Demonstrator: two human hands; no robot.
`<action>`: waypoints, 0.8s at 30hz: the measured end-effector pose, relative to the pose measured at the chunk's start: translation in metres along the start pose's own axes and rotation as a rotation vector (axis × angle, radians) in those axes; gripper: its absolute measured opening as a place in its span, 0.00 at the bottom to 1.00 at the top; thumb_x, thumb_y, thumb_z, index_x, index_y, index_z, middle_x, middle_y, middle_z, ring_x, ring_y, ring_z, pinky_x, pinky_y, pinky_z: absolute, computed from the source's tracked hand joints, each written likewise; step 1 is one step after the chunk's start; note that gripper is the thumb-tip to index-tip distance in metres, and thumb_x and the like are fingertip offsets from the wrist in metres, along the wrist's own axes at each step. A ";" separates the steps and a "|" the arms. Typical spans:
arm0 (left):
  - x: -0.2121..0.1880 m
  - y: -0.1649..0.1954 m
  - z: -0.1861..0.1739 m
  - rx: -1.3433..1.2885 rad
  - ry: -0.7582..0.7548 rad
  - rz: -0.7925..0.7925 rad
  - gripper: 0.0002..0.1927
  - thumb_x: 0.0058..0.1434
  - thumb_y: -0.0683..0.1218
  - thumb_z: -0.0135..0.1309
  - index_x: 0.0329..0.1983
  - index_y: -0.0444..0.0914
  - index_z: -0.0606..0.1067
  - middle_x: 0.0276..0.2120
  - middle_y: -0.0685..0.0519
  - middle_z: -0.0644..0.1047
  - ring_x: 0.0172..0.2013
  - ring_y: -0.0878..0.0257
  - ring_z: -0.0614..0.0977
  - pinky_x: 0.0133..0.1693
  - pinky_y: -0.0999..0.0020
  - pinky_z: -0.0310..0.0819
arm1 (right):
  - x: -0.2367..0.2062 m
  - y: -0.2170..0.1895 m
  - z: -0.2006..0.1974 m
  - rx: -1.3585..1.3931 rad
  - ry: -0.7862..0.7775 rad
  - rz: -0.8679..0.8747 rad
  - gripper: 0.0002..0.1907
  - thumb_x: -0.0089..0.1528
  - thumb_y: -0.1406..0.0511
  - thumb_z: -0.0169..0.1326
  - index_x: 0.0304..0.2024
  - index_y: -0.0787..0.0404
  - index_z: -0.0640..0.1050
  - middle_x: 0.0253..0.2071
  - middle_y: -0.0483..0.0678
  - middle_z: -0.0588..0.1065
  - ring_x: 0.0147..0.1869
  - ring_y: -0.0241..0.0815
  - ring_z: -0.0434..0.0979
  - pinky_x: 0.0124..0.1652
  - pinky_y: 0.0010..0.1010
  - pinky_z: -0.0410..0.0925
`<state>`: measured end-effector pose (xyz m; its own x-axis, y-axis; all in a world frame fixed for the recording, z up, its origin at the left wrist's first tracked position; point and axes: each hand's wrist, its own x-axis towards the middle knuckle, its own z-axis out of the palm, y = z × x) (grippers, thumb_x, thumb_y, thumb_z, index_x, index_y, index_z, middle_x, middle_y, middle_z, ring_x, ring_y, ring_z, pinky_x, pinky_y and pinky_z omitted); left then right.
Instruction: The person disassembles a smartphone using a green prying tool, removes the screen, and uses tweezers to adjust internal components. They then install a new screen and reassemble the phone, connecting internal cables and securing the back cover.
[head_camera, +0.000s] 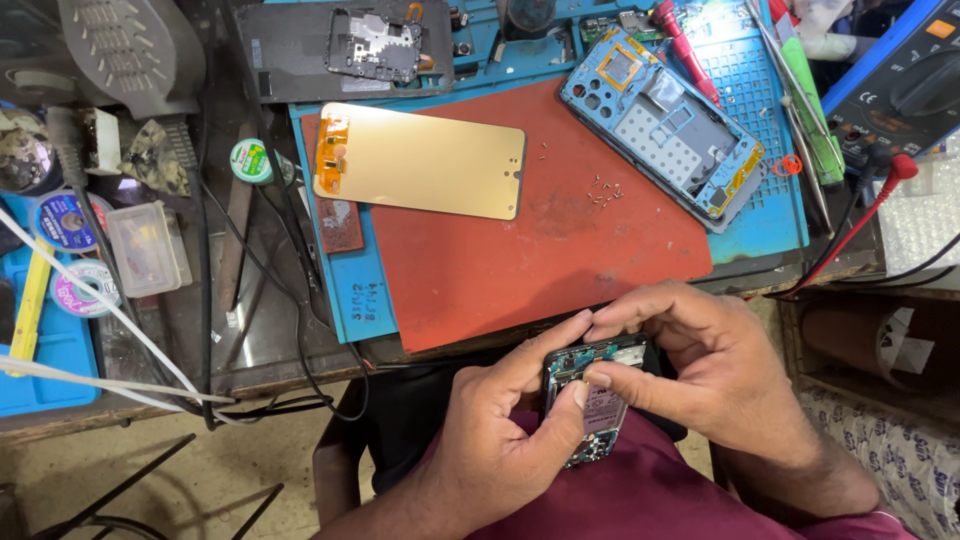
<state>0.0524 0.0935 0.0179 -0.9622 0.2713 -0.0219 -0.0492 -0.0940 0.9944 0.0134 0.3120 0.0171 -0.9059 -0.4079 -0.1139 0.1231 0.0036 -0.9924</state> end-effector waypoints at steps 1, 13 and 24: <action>0.000 0.000 0.000 0.002 -0.005 0.006 0.26 0.68 0.37 0.54 0.70 0.31 0.69 0.29 0.52 0.83 0.31 0.74 0.82 0.36 0.77 0.77 | 0.000 0.000 -0.001 -0.008 -0.001 -0.008 0.20 0.57 0.78 0.65 0.51 0.70 0.77 0.47 0.52 0.80 0.54 0.39 0.80 0.55 0.32 0.74; 0.003 0.000 -0.005 -0.066 -0.073 -0.057 0.25 0.71 0.37 0.48 0.71 0.31 0.67 0.29 0.55 0.79 0.26 0.77 0.76 0.29 0.78 0.71 | 0.000 0.004 -0.012 0.008 -0.053 -0.048 0.25 0.54 0.78 0.67 0.53 0.68 0.76 0.49 0.51 0.80 0.56 0.39 0.80 0.57 0.33 0.74; 0.006 0.002 -0.008 0.010 -0.111 -0.024 0.24 0.70 0.38 0.49 0.69 0.31 0.68 0.22 0.55 0.77 0.21 0.75 0.76 0.25 0.77 0.70 | -0.002 -0.001 -0.016 0.018 -0.085 -0.056 0.28 0.53 0.76 0.70 0.55 0.68 0.76 0.50 0.53 0.80 0.56 0.40 0.81 0.57 0.34 0.75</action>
<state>0.0447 0.0869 0.0186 -0.9253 0.3777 -0.0346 -0.0687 -0.0772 0.9946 0.0090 0.3272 0.0175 -0.8742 -0.4827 -0.0530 0.0813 -0.0379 -0.9960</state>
